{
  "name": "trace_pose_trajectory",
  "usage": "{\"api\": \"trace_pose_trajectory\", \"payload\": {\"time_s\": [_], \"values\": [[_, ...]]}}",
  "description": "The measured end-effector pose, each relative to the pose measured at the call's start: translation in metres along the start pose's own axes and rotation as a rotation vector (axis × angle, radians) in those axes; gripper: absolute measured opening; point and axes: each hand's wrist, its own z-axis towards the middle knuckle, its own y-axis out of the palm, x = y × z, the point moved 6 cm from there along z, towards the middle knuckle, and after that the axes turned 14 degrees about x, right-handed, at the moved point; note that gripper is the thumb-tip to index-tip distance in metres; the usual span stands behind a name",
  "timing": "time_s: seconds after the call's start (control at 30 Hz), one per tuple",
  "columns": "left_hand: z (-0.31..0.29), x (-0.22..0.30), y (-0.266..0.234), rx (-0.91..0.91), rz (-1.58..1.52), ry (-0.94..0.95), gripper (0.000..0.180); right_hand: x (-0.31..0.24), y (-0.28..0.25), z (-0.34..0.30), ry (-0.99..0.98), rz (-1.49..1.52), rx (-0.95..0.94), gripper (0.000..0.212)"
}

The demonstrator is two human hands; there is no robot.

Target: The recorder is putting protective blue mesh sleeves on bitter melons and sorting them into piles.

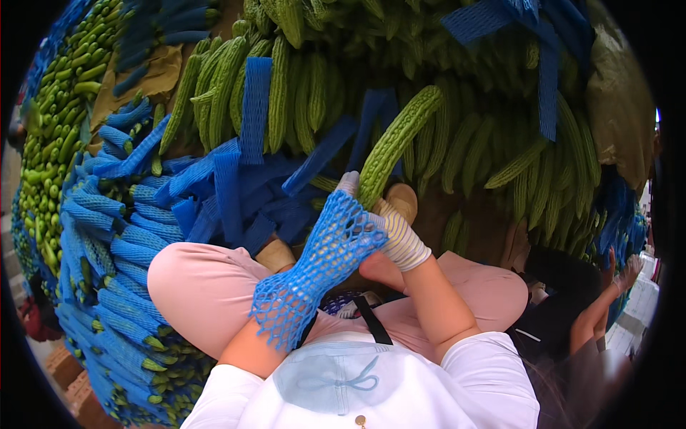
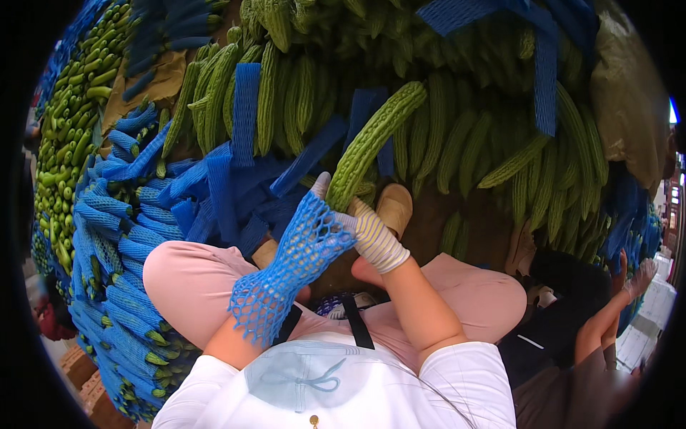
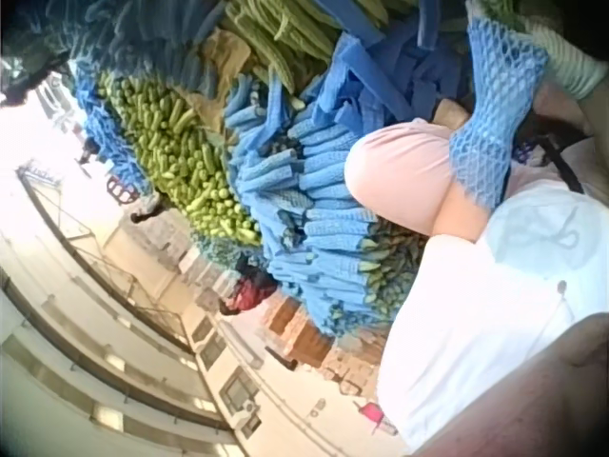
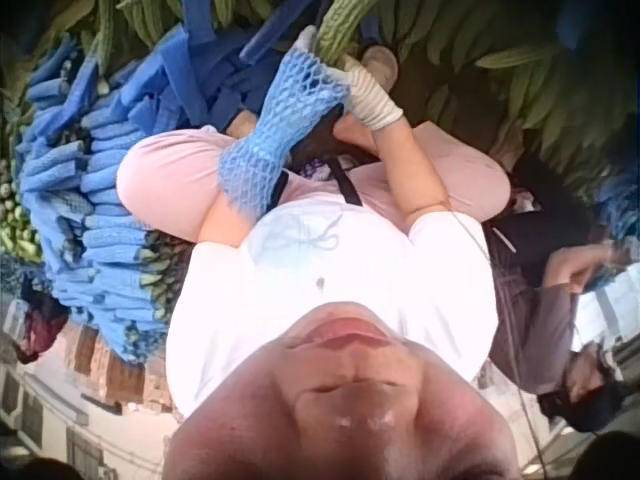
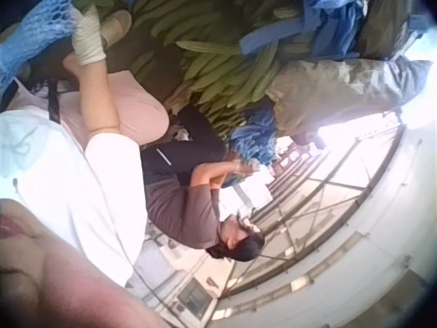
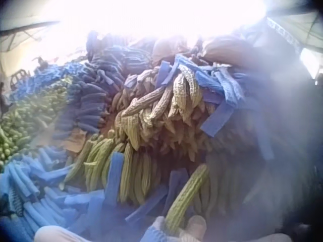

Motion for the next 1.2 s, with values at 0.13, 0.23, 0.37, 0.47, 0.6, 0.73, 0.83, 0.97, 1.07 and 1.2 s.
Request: {"api": "trace_pose_trajectory", "payload": {"time_s": [0.13,0.23,0.37,0.47,0.6,0.73,0.83,0.97,1.07,1.2], "values": [[0.000,-0.009,0.010,-0.153,-0.470,-0.238,0.082,0.078,-0.044,-0.009,0.090,0.156,-0.125,0.047],[-0.013,-0.009,0.003,-0.198,-0.542,-0.305,0.078,0.002,0.033,-0.079,-0.094,-0.255,-0.136,0.049],[-0.021,-0.012,0.010,-0.127,-0.620,-0.154,0.082,0.028,0.019,-0.108,0.175,-0.307,-0.216,0.049],[-0.022,-0.018,0.009,0.059,-0.958,-0.439,0.077,0.012,0.045,-0.132,-0.047,-0.489,-0.093,0.031],[-0.026,-0.045,0.002,-0.036,-1.300,-0.538,0.063,-0.024,0.014,-0.098,-0.339,-0.207,0.277,0.016],[-0.037,-0.028,0.002,-0.307,-1.356,-0.337,0.052,-0.028,-0.032,-0.035,-0.395,-0.204,0.343,0.013],[-0.056,-0.027,-0.035,-0.145,-0.424,0.319,0.052,-0.032,-0.043,-0.012,-0.388,-0.151,0.357,0.018],[-0.071,-0.017,-0.025,-0.130,-1.160,-0.513,0.054,-0.042,-0.068,0.002,-0.429,-0.110,0.447,0.018],[-0.071,-0.010,-0.024,-0.066,-1.019,-0.506,0.061,-0.032,-0.094,0.006,-0.485,-0.265,0.538,0.032],[-0.083,-0.013,-0.019,-0.073,-0.861,-0.351,0.057,0.022,-0.050,-0.029,-0.030,0.147,0.330,0.065]]}}
